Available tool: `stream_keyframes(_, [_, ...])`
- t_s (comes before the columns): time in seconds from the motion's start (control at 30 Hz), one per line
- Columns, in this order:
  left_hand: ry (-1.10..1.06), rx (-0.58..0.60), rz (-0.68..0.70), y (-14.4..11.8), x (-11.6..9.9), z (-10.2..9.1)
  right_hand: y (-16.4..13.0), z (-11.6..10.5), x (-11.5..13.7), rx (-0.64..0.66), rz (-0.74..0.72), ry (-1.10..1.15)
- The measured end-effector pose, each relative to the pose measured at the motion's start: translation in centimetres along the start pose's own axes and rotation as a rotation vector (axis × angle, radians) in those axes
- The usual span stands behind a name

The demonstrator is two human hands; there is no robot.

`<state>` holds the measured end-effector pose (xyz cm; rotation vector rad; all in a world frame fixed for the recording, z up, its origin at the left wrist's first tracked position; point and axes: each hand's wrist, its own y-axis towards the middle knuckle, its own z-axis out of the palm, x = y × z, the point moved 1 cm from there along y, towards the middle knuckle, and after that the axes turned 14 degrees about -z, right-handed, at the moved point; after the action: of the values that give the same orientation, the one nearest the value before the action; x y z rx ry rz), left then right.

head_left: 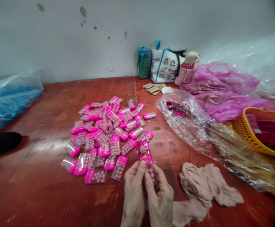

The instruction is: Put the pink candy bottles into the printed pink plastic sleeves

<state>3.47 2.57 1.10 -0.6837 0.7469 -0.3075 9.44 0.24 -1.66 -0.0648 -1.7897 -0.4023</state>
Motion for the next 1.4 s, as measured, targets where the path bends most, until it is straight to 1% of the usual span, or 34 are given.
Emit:
stream_keyframes(0.1, [-0.006,-0.004,0.004,-0.3,0.6,-0.3,-0.6,0.4,0.0,-0.080,0.069,0.051])
stream_keyframes(0.17, [-0.038,-0.001,-0.011,-0.6,0.4,-0.6,-0.8,0.5,0.2,-0.080,0.093,0.120])
stream_keyframes(0.23, [-0.080,-0.003,-0.023,-0.8,-0.2,-1.0,-0.6,0.5,0.3,0.004,0.111,0.188])
stream_keyframes(0.3, [-0.112,-0.007,-0.005,-1.0,-1.0,-1.3,-0.3,0.5,0.4,0.107,0.121,0.218])
stream_keyframes(0.37, [-0.105,-0.002,0.018,-1.2,-1.8,-1.5,-0.1,0.6,0.6,0.178,0.088,0.197])
stream_keyframes(0.47, [-0.063,0.012,0.016,-1.4,-2.4,-1.5,-0.2,0.7,0.9,0.218,-0.036,0.106])
stream_keyframes(0.57, [-0.049,0.021,0.008,-1.4,-2.0,-1.6,-0.4,0.5,1.4,0.205,-0.107,0.037])
stream_keyframes(0.63, [-0.043,0.032,-0.008,-1.5,-1.7,-1.8,-0.5,0.3,1.6,0.203,-0.108,0.036])
stream_keyframes(0.7, [-0.037,0.030,-0.025,-1.5,-1.5,-1.9,-0.3,0.0,1.8,0.239,-0.081,0.081])
stream_keyframes(0.8, [-0.035,0.032,-0.046,-1.7,-1.9,-1.9,0.3,-0.3,2.0,0.314,0.042,0.206])
stream_keyframes(0.9, [-0.083,0.004,-0.004,-1.6,-2.6,-1.6,0.7,-0.2,2.2,0.387,0.177,0.321])
stream_keyframes(0.97, [-0.112,-0.011,0.024,-1.5,-3.0,-1.2,0.6,0.1,2.3,0.424,0.185,0.310])
stream_keyframes(1.0, [-0.111,-0.001,0.027,-1.4,-3.0,-1.1,0.5,0.2,2.3,0.429,0.166,0.276])
stream_keyframes(1.07, [-0.079,0.017,0.016,-1.3,-2.8,-0.9,-0.1,0.5,2.3,0.395,0.119,0.194])
stream_keyframes(1.2, [-0.015,-0.047,0.006,-1.5,-1.5,-1.2,-1.4,0.5,2.1,0.275,0.082,0.087])
stream_keyframes(1.23, [0.006,-0.047,0.004,-1.6,-1.2,-1.3,-1.5,0.3,2.1,0.260,0.077,0.073])
stream_keyframes(1.3, [0.042,-0.011,0.001,-1.8,-0.8,-1.6,-1.5,0.1,2.2,0.250,0.077,0.060])
stream_keyframes(1.37, [0.039,0.016,-0.015,-2.0,-0.9,-1.7,-1.2,0.0,2.3,0.280,0.078,0.083])
stream_keyframes(1.4, [0.020,0.010,-0.024,-2.0,-1.1,-1.7,-1.0,0.0,2.4,0.305,0.075,0.104])
